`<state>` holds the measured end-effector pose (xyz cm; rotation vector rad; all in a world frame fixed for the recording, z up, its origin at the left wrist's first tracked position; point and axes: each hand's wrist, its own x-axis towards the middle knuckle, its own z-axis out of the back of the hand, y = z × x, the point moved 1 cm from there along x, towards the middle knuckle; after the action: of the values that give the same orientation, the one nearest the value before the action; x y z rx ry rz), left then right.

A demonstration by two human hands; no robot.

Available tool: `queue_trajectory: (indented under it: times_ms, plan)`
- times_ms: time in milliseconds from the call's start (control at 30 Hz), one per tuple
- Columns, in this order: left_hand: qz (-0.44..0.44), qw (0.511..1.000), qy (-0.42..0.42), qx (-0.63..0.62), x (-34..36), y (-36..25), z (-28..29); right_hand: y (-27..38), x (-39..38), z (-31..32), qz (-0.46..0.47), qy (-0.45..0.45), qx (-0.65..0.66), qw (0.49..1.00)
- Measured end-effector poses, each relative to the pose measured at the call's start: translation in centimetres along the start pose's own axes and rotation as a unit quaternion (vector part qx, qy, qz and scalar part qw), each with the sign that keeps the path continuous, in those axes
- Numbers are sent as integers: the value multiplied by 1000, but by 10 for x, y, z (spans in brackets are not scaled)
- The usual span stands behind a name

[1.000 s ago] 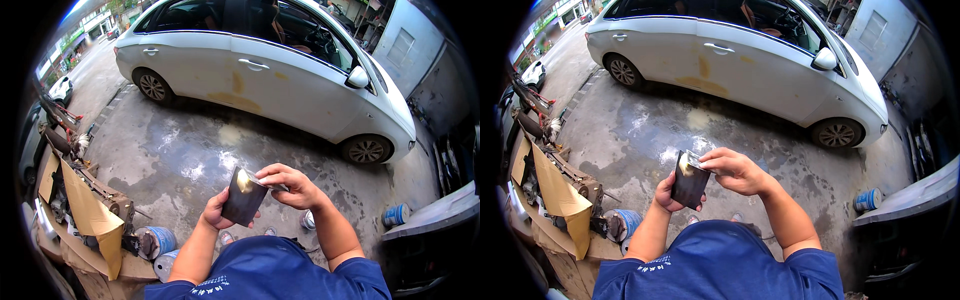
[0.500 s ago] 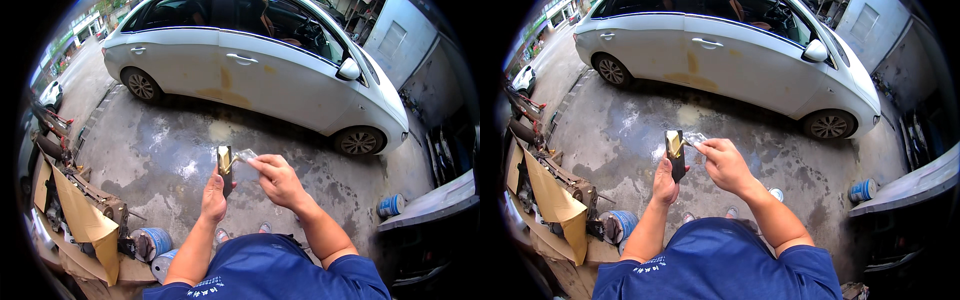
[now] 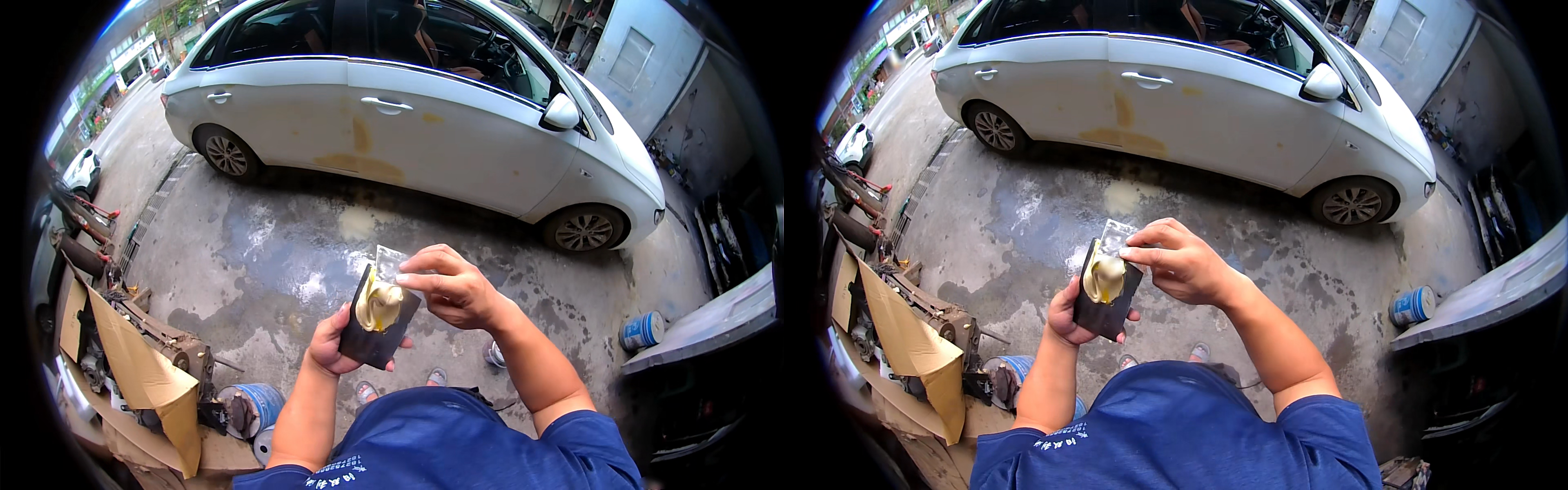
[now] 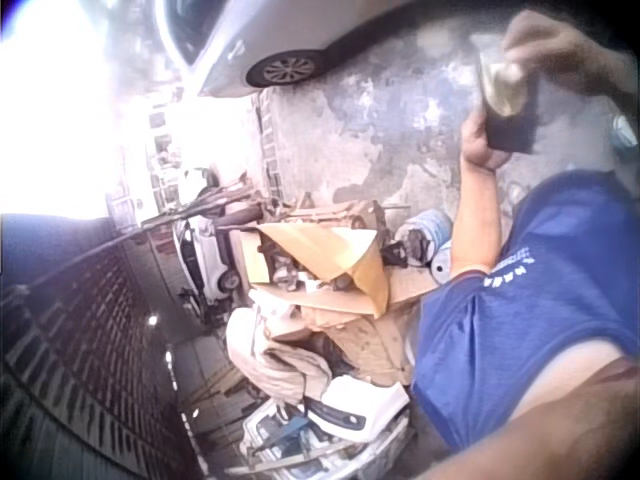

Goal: The person scoops body filler from a can onto a putty knife, then uses a smaller scraper to spread the filler onto a damaged area on the car door. The person repeatedly transfers filler between tools and applies it to the same spot.

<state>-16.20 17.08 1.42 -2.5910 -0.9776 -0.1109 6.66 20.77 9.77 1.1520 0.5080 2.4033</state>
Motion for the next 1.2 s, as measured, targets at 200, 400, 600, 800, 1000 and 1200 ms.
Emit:
queue_trajectory:
  times_ms: [200, 400, 600, 800, 1000, 1200]
  plan:
    - [-141, 973, -96, 153, 11, -4, -18, -2, -53, 1, -284, -157, 351, 879]
    - [-253, 887, -139, 360, 27, 20, -4, 1, -65, -58, -429, -96, 537, 720]
    - [-100, 816, -194, 536, 6, 4, 6, 1, -18, -8, -321, -169, 532, 765]
    - [-23, 998, -49, 18, -11, 5, 10, 24, -4, 1, -123, 57, 287, 948]
    - [-77, 994, -72, 16, -3, 10, -2, -10, -18, -13, -249, -3, 68, 966]
    - [-251, 943, -212, 52, 0, 1, -6, -2, -51, -13, -348, -145, 516, 769]
